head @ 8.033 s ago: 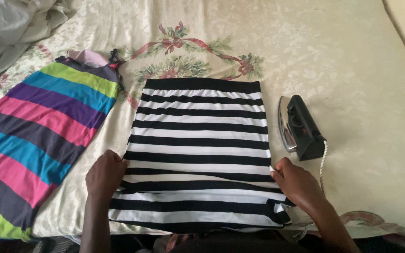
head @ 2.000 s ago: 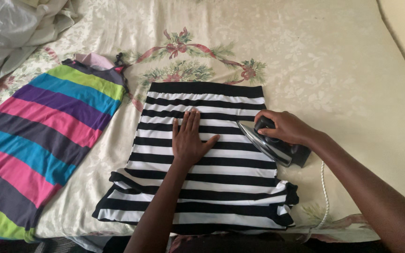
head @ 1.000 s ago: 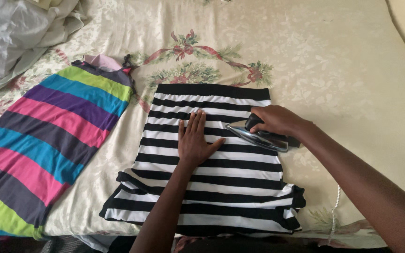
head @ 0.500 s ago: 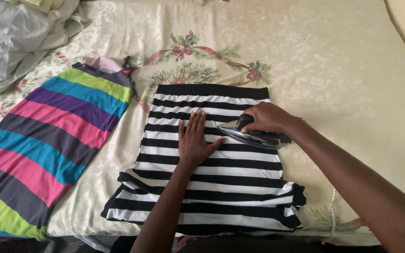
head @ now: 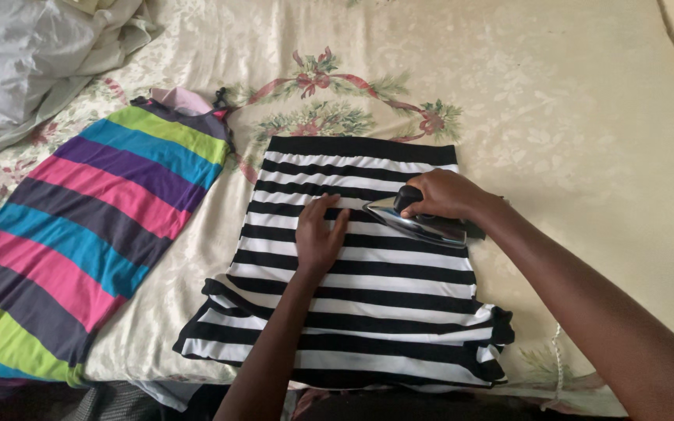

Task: The person irons a black and white striped garment laid flat on a bed. They use a handheld iron to smooth the fabric, repeatedly moving the iron back and forth across the surface while holding the garment steady with the other hand.

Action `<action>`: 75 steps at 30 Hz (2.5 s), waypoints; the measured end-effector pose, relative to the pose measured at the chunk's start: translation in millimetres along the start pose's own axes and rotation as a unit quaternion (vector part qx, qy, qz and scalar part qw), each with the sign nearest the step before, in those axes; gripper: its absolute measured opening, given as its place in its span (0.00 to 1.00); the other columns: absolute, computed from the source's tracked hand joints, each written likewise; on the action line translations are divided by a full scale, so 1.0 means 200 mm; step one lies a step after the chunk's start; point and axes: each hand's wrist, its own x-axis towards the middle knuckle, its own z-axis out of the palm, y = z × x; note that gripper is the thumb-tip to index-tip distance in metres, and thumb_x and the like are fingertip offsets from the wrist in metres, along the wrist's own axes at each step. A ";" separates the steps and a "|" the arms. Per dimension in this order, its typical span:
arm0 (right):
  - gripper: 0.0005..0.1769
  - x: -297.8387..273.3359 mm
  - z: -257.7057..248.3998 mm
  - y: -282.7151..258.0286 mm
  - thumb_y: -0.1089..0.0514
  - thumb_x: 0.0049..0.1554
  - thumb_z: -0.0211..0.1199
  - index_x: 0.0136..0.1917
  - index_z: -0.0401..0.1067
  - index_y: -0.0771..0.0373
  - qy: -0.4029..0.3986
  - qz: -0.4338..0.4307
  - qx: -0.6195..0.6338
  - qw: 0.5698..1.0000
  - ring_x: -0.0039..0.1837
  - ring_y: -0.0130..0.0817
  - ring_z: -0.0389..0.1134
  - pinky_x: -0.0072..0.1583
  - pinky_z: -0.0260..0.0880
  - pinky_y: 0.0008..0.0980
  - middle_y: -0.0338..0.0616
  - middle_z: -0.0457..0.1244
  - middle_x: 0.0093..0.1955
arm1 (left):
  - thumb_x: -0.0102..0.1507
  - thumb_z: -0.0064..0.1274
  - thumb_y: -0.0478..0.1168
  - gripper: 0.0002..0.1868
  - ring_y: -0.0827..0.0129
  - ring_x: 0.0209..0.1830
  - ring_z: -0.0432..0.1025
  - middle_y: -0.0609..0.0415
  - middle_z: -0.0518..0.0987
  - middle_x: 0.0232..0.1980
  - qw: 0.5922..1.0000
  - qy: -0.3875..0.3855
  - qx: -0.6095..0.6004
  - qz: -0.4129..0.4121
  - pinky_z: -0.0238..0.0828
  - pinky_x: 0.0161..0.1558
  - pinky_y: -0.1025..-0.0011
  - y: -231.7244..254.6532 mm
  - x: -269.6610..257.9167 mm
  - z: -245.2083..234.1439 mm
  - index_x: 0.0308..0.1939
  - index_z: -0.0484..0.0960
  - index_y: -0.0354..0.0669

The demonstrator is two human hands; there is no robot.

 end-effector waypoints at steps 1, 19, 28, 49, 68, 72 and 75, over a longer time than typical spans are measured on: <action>0.27 0.01 0.01 -0.01 0.40 0.40 0.66 0.46 0.73 0.60 0.006 0.000 -0.008 1.000 0.44 0.45 0.69 0.48 0.66 0.40 0.51 0.67 0.39 | 0.61 0.48 0.45 0.13 0.62 0.52 0.68 0.51 0.76 0.46 0.997 0.019 -0.034 -0.059 0.61 0.57 0.62 0.00 -0.01 -0.01 0.45 0.74 0.42; 0.24 0.02 -0.04 -0.07 0.41 0.40 0.66 0.42 0.77 0.60 -0.034 0.010 0.030 0.999 0.35 0.36 0.68 0.42 0.66 0.36 0.48 0.67 0.32 | 0.57 0.45 0.57 0.21 0.56 0.45 0.71 0.48 0.79 0.40 0.918 -0.006 0.142 -0.371 0.58 0.51 0.57 -0.44 0.25 -0.31 0.42 0.77 0.45; 0.27 0.06 -0.01 -0.02 0.40 0.39 0.66 0.42 0.76 0.64 -0.044 0.030 0.013 0.999 0.36 0.40 0.69 0.43 0.67 0.36 0.53 0.67 0.34 | 0.60 0.43 0.57 0.22 0.54 0.44 0.71 0.46 0.78 0.41 0.924 0.019 0.077 -0.375 0.63 0.47 0.60 -0.70 0.26 -0.26 0.39 0.79 0.43; 0.28 0.18 0.02 -0.16 0.38 0.40 0.66 0.36 0.75 0.68 -0.031 -0.029 -0.033 0.999 0.34 0.42 0.67 0.41 0.65 0.38 0.54 0.65 0.29 | 0.61 0.48 0.51 0.20 0.62 0.31 0.68 0.48 0.74 0.32 0.890 -0.003 -0.114 -0.441 0.64 0.34 0.60 -0.74 0.30 -0.32 0.37 0.77 0.33; 0.26 0.26 0.04 -0.29 0.40 0.39 0.67 0.36 0.75 0.67 -0.045 -0.010 -0.014 0.999 0.33 0.42 0.69 0.40 0.66 0.38 0.54 0.65 0.30 | 0.61 0.49 0.49 0.19 0.66 0.21 0.65 0.51 0.73 0.24 0.888 -0.025 -0.200 -0.414 0.63 0.28 0.66 -0.87 0.31 -0.30 0.32 0.78 0.33; 0.26 0.30 0.07 -0.32 0.41 0.39 0.67 0.38 0.74 0.67 -0.033 -0.032 -0.031 0.998 0.34 0.44 0.68 0.40 0.66 0.39 0.56 0.65 0.30 | 0.61 0.48 0.47 0.17 0.66 0.22 0.65 0.51 0.72 0.25 0.868 -0.019 -0.256 -0.426 0.63 0.27 0.64 -0.87 0.30 -0.31 0.32 0.76 0.33; 0.26 0.33 0.08 -0.36 0.40 0.39 0.66 0.38 0.74 0.67 -0.034 -0.041 -0.042 0.998 0.35 0.45 0.68 0.41 0.65 0.41 0.56 0.65 0.30 | 0.61 0.47 0.46 0.17 0.66 0.22 0.66 0.52 0.74 0.25 0.871 -0.014 -0.265 -0.413 0.64 0.28 0.66 -0.86 0.29 -0.31 0.32 0.77 0.32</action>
